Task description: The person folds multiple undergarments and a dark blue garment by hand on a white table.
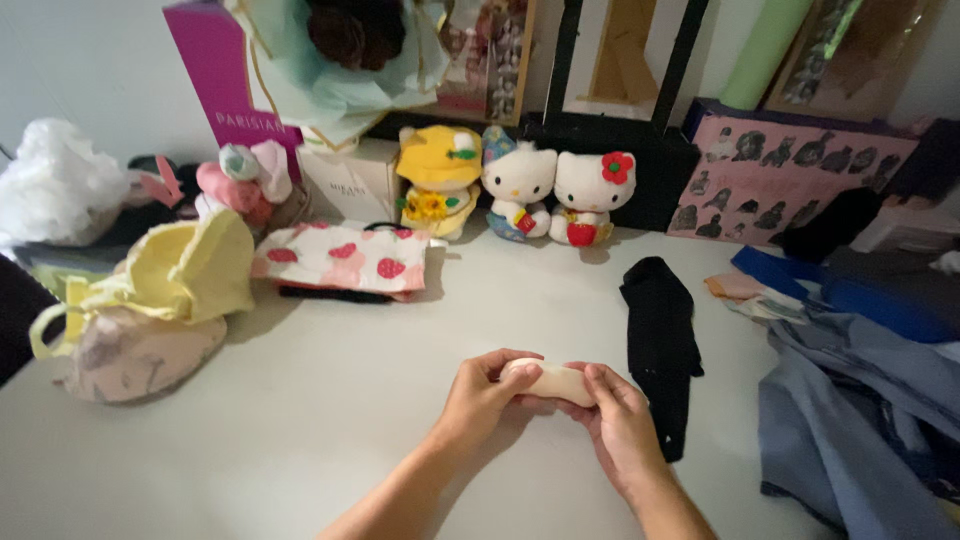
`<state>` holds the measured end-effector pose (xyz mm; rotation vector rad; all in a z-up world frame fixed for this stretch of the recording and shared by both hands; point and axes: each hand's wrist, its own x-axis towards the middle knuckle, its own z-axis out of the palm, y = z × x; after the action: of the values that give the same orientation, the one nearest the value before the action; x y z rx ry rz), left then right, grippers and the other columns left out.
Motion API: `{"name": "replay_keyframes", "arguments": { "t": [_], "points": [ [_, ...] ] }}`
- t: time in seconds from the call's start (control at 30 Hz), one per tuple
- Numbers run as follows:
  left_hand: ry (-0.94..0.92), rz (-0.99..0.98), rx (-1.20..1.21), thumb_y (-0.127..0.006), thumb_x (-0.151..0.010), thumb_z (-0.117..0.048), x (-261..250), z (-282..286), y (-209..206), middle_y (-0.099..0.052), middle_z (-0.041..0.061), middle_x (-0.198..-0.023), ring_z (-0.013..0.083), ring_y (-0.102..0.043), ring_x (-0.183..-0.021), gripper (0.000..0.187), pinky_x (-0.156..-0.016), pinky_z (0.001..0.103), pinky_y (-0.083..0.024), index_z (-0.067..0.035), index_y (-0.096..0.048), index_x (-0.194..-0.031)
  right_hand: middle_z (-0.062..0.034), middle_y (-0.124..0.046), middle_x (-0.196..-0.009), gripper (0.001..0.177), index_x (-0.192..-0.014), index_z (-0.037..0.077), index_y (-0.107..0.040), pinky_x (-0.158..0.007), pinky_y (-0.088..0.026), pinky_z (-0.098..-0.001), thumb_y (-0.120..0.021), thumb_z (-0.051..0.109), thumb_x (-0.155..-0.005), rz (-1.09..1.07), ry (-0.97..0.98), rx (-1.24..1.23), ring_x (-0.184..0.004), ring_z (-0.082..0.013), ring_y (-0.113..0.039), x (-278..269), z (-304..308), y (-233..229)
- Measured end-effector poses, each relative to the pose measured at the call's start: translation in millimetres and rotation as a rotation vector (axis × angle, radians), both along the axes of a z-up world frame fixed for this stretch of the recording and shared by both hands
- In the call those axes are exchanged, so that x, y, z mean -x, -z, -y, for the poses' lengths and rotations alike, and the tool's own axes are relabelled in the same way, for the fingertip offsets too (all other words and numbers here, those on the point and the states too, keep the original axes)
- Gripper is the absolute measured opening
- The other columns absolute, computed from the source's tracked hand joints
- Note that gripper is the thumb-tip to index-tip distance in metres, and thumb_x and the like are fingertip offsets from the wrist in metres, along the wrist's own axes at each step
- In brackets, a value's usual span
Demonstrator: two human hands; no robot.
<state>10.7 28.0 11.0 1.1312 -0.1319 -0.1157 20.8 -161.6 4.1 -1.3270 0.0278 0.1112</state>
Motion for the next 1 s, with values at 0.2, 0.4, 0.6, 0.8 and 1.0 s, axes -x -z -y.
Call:
{"name": "replay_keyframes", "arguments": {
  "t": [0.2, 0.4, 0.6, 0.8, 1.0],
  "points": [
    [-0.236, 0.147, -0.397, -0.067, -0.096, -0.024, -24.9, -18.7, 4.2, -0.069, 0.005, -0.081, 0.0099, -0.059, -0.063, 0.031, -0.056, 0.027, -0.049, 0.001, -0.076, -0.111, -0.01, -0.065, -0.113, 0.039, -0.122, -0.004, -0.062, -0.099, -0.055, -0.0413, -0.056, 0.027, -0.098, -0.006, -0.028, -0.186, -0.107, -0.0211, -0.066, 2.5, -30.8, -16.4],
    [-0.267, 0.292, -0.242, -0.068, -0.096, -0.019, -40.4, -82.5, -23.4, -0.071, 0.003, -0.092, 0.008, -0.066, -0.08, 0.028, -0.069, 0.025, -0.056, -0.002, -0.07, -0.119, -0.0149, -0.067, -0.117, 0.038, -0.129, -0.003, -0.059, -0.102, -0.055, -0.0367, -0.062, 0.013, -0.095, 0.15, -0.146, -0.104, -0.106, -0.0248, -0.069, -15.6, -87.0, -60.5],
    [-0.351, 0.376, -0.4, -0.075, -0.09, -0.011, -41.2, -179.3, -71.2, -0.076, 0.004, -0.102, 0.0093, -0.071, -0.092, 0.028, -0.078, 0.026, -0.059, -0.003, -0.07, -0.117, -0.0162, -0.067, -0.117, 0.044, -0.137, 0.002, -0.051, -0.102, -0.054, -0.0355, -0.061, 0.011, -0.096, 0.186, -0.234, -0.245, -0.107, -0.0224, -0.067, -34.6, -154.8, -85.1],
    [-0.634, 0.428, -0.857, -0.081, -0.085, -0.006, -91.0, -297.4, -106.4, -0.064, 0.016, -0.087, 0.0127, -0.06, -0.075, 0.025, -0.066, 0.03, -0.05, -0.006, -0.076, -0.11, -0.0182, -0.066, -0.12, 0.041, -0.135, 0.003, -0.051, -0.1, -0.054, -0.0381, -0.058, 0.005, -0.094, 0.129, -0.273, -0.294, -0.108, -0.0263, -0.067, -57.2, -214.8, -85.3],
    [-0.649, 0.443, -1.196, -0.081, -0.077, -0.009, -161.7, -406.3, -83.4, -0.074, 0.008, -0.087, 0.0184, -0.07, -0.077, 0.029, -0.069, 0.032, -0.056, -0.008, -0.078, -0.106, -0.0169, -0.068, -0.122, 0.034, -0.128, -0.005, -0.057, -0.103, -0.054, -0.035, -0.053, 0.009, -0.097, 0.085, -0.267, -0.226, -0.114, -0.0253, -0.068, -72.5, -225.8, -64.6]
  ]
}}
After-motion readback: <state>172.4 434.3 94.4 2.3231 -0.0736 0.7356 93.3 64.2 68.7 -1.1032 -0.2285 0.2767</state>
